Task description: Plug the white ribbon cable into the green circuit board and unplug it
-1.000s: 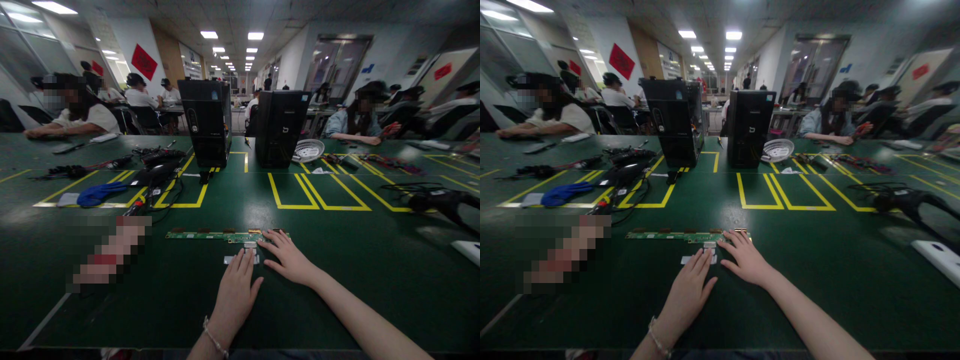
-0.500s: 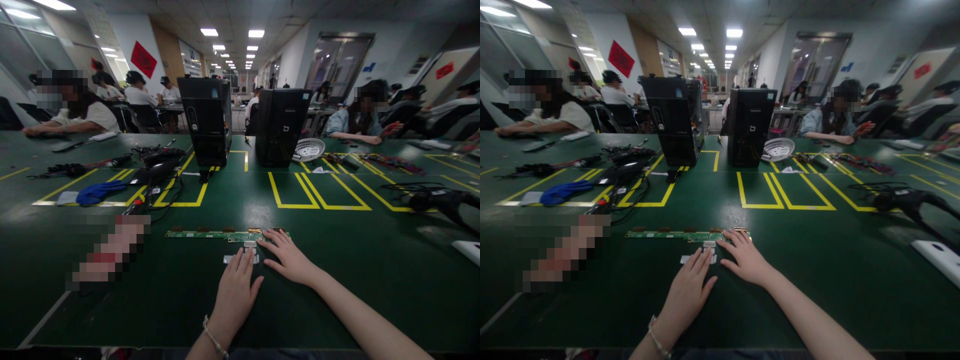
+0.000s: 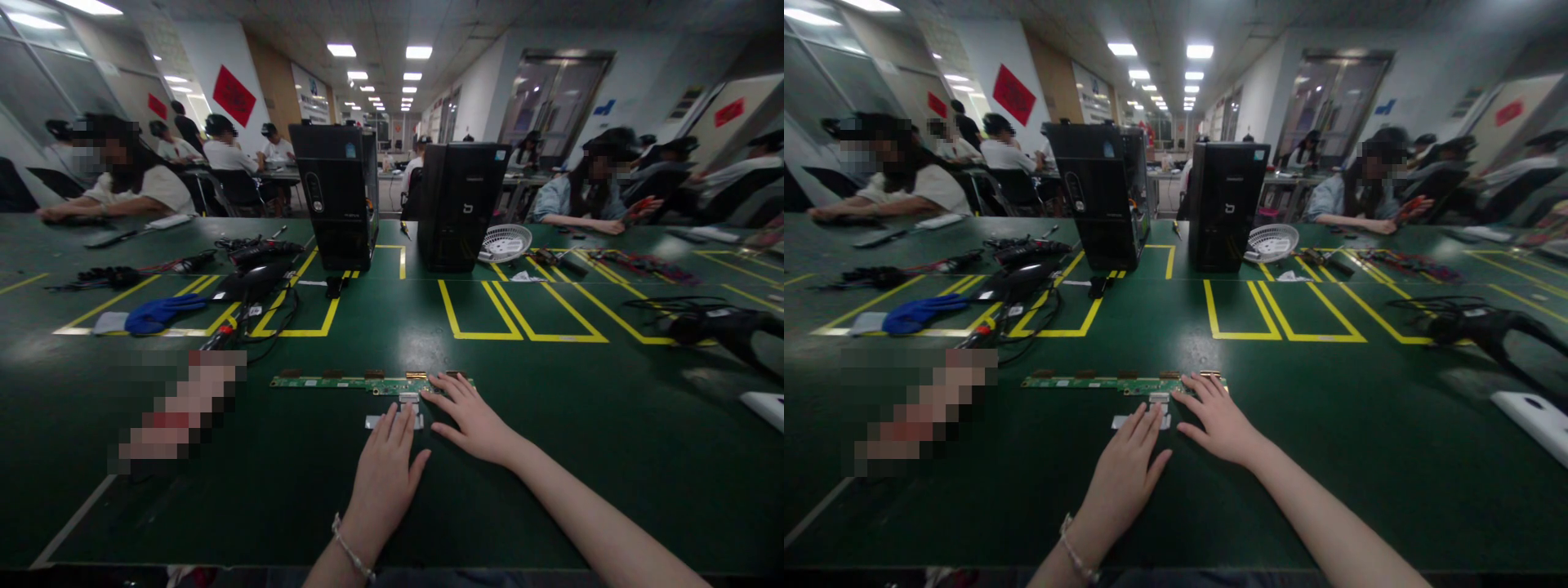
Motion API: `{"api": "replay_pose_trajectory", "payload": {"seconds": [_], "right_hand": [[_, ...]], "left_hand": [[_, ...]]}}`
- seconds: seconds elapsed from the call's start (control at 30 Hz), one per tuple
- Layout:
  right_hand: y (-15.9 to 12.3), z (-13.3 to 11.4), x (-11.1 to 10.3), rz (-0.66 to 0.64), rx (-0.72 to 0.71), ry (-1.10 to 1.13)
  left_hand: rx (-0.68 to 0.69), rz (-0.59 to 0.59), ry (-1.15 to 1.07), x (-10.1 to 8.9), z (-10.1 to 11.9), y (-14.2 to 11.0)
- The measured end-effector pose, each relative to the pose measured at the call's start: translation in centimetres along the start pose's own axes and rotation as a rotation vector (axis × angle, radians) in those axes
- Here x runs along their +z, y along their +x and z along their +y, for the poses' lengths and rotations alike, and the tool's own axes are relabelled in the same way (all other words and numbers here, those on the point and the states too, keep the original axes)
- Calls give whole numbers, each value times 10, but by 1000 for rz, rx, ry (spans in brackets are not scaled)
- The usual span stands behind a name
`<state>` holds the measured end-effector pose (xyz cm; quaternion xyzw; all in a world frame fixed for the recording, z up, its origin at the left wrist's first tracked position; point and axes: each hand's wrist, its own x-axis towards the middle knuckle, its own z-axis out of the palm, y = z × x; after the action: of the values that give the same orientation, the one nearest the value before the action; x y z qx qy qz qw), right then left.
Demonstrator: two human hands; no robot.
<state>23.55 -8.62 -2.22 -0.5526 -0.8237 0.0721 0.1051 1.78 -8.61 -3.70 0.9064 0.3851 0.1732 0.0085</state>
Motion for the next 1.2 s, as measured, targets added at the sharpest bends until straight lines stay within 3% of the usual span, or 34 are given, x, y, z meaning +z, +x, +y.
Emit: {"api": "replay_pose_trajectory", "payload": {"seconds": [0.7,1.2], "right_hand": [[-1,-1,-3,-6,10,31],[0,1,0,-1,1,27]], "left_hand": [[-52,-18,3,-4,5,1],[26,-77,-14,-8,-3,2]]}}
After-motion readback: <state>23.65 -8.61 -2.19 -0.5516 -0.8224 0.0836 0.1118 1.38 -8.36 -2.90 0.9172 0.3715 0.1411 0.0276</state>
